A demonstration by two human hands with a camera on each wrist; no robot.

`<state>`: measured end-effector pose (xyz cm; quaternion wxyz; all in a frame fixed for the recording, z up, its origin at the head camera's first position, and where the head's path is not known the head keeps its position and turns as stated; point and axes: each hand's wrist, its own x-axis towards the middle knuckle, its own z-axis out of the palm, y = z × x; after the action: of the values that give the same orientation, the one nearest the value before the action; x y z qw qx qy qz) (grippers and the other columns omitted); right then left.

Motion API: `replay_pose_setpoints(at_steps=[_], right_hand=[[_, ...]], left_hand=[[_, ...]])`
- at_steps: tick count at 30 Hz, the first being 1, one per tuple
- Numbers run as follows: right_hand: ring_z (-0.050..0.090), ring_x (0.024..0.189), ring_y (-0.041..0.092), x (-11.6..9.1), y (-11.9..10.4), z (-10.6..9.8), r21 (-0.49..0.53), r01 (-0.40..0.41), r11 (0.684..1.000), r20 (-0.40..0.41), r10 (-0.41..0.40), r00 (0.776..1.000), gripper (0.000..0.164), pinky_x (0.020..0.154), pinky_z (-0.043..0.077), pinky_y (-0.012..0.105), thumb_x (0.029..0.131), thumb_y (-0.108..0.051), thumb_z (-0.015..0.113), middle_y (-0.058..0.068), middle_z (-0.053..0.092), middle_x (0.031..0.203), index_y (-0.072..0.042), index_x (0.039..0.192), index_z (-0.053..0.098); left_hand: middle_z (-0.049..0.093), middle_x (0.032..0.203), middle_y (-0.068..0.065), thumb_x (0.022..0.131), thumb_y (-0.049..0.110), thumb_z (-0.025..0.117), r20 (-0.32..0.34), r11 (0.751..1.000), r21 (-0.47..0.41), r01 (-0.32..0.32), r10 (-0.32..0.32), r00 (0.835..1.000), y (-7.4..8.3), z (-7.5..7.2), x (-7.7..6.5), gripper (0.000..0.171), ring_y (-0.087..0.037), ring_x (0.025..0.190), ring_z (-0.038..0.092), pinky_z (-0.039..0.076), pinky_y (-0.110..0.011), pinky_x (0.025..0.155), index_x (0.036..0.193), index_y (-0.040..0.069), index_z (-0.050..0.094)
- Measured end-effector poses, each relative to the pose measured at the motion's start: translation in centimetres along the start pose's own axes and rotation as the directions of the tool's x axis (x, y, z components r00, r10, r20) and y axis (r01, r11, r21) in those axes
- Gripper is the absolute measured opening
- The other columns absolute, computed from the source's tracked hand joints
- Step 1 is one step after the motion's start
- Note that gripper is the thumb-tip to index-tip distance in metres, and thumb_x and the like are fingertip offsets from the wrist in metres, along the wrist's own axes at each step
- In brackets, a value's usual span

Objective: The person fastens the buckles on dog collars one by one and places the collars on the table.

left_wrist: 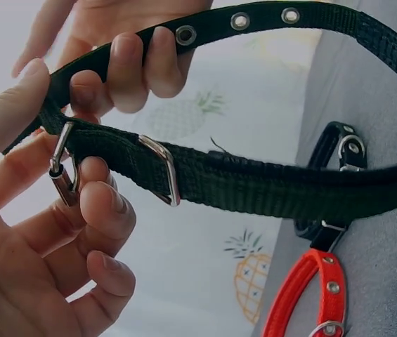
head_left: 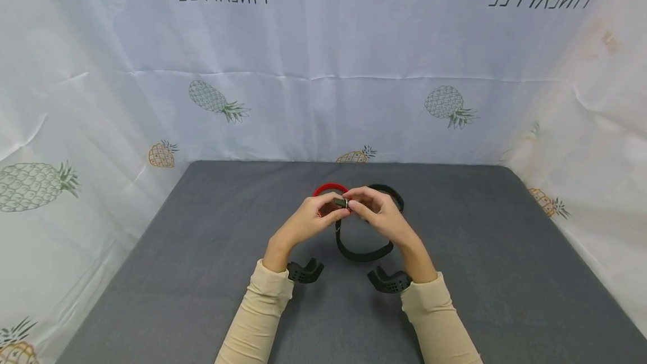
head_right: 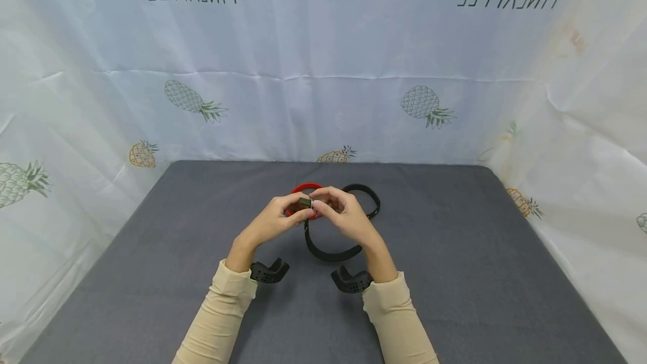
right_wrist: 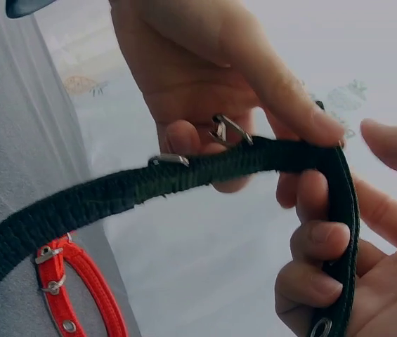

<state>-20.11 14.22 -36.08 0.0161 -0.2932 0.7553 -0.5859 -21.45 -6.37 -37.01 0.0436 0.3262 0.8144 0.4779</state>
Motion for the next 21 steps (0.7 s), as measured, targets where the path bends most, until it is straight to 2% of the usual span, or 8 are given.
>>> replay_pose_setpoints(at_steps=[3,7,10,14,21], right_hand=[[0.057,0.075,0.003,0.08,0.04,0.35,-0.018,0.004,1.0,0.01,-0.004,1.0,0.028,0.069,0.05,0.023,0.097,-0.014,0.058,0.012,0.062,0.096,0.003,0.118,0.06],[0.062,0.081,0.005,0.08,0.02,0.52,-0.046,0.011,0.999,-0.01,-0.011,1.0,0.023,0.072,0.053,0.026,0.094,-0.01,0.062,0.023,0.063,0.105,0.003,0.113,0.063],[0.06,0.08,0.005,0.03,0.08,0.4,-0.072,-0.006,0.997,-0.049,0.002,0.999,0.021,0.071,0.051,0.026,0.093,-0.009,0.062,0.023,0.063,0.105,0.003,0.11,0.063],[0.057,0.08,0.002,-0.05,0.01,0.16,-0.085,-0.05,0.995,-0.079,0.044,0.996,0.019,0.07,0.048,0.023,0.093,-0.008,0.062,0.02,0.063,0.106,0.002,0.109,0.063],[0.056,0.08,0.002,-0.09,-0.11,0.02,-0.085,-0.07,0.994,-0.082,0.063,0.995,0.02,0.071,0.047,0.022,0.092,-0.008,0.063,0.02,0.061,0.107,0.002,0.11,0.062]], left_hand=[[0.07,0.099,-0.01,0.096,0.022,0.06,0.005,1.0,0.011,0.005,-0.005,1.0,0.02,0.06,-0.04,0.021,-0.009,0.078,0.061,0.052,-0.022,0.073,0.113,0.011,0.064],[0.069,0.097,-0.01,0.091,0.016,0.067,0.019,0.999,0.035,-0.029,0.029,0.999,-0.06,0.27,0.05,0.021,-0.007,0.077,0.059,0.051,-0.02,0.071,0.11,0.008,0.065],[0.068,0.093,-0.01,0.086,0.014,0.073,0.018,0.998,0.045,-0.051,0.05,0.999,-0.08,0.37,0.1,0.02,-0.004,0.075,0.059,0.051,-0.019,0.07,0.103,0.007,0.065],[0.067,0.087,-0.01,0.083,0.015,0.075,-0.004,0.998,0.056,-0.037,0.037,0.999,0.05,0.3,0.07,0.017,-0.003,0.073,0.058,0.051,-0.018,0.068,0.094,0.007,0.065],[0.068,0.087,-0.009,0.084,0.018,0.074,-0.036,0.997,0.078,-0.011,0.014,0.999,-0.04,0.08,0.05,0.017,-0.005,0.074,0.057,0.051,-0.019,0.068,0.096,0.006,0.068]])
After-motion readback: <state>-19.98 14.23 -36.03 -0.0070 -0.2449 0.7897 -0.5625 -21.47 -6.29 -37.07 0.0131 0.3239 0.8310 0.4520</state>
